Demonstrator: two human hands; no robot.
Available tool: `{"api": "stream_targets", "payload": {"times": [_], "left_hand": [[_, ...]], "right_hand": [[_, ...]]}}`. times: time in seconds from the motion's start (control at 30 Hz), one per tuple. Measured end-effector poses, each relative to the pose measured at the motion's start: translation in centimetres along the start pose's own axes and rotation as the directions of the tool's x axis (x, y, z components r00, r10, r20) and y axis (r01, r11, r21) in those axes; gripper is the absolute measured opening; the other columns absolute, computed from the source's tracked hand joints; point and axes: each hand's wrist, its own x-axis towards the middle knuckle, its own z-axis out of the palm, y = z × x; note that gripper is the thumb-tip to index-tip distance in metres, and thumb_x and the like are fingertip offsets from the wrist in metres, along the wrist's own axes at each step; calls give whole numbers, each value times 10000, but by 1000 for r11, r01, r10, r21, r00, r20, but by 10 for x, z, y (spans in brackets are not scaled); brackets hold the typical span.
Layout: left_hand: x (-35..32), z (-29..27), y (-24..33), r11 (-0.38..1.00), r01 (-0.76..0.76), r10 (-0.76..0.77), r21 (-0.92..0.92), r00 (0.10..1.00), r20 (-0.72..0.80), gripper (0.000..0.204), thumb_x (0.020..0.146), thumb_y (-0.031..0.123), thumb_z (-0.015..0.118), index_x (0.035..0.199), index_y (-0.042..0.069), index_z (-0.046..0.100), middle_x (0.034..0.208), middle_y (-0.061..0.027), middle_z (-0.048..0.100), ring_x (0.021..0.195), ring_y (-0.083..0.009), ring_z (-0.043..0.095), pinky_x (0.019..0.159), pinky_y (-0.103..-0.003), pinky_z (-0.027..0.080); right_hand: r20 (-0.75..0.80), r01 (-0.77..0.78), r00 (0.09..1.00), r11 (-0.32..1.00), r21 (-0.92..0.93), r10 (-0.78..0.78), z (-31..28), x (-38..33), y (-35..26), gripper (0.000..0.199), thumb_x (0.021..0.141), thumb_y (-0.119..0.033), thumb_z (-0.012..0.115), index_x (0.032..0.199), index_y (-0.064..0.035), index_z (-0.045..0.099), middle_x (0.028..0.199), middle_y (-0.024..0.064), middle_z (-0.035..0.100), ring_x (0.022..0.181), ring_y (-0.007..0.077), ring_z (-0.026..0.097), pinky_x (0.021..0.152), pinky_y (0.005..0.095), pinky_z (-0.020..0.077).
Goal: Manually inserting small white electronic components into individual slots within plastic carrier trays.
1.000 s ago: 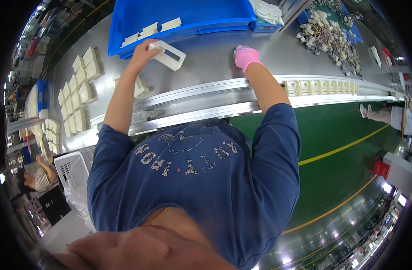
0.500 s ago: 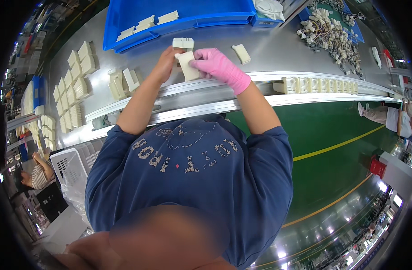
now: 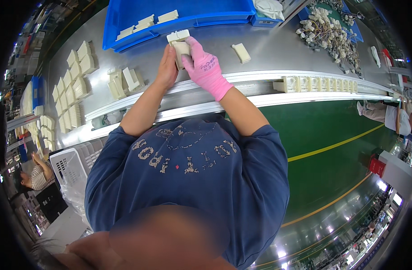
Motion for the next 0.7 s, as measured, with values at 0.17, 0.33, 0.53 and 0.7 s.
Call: {"api": "stream_targets", "payload": {"times": [0.17,0.33,0.53,0.7], "left_hand": [[4,-6,-5,996,-46,37,83,994,103,404,936,334,289,1264,99,286,1187,-73,427,1091,-181,440,907,-312,374],[-3,-3,2,989,146,-147,8,984,97,424,908,304,393,1262,88,299,1183,-82,432,1090,-186,443,896,-320,385],[-7,0,16,959,283,-276,4,934,228,447,842,240,522,1212,47,362,1037,-115,528,884,-203,567,737,-311,475],[-13,2,41,836,460,-547,300,644,535,383,822,220,556,1117,1,448,888,-104,578,741,-179,600,622,-285,491]], "right_hand": [[-33,69,997,998,-8,-69,-4,1,0,413,782,-163,559,1148,-56,400,748,145,593,660,328,582,582,389,465],[244,-91,968,983,157,51,-22,5,-15,436,776,-173,555,1173,-55,419,789,148,595,710,274,596,634,337,466],[18,163,986,983,80,-165,-45,12,-1,524,732,-88,566,1224,-26,395,1021,92,513,772,159,509,693,265,436],[153,124,962,865,485,-224,-69,10,-18,557,719,-249,584,1211,-39,431,1176,112,465,954,216,493,876,310,365]]}}
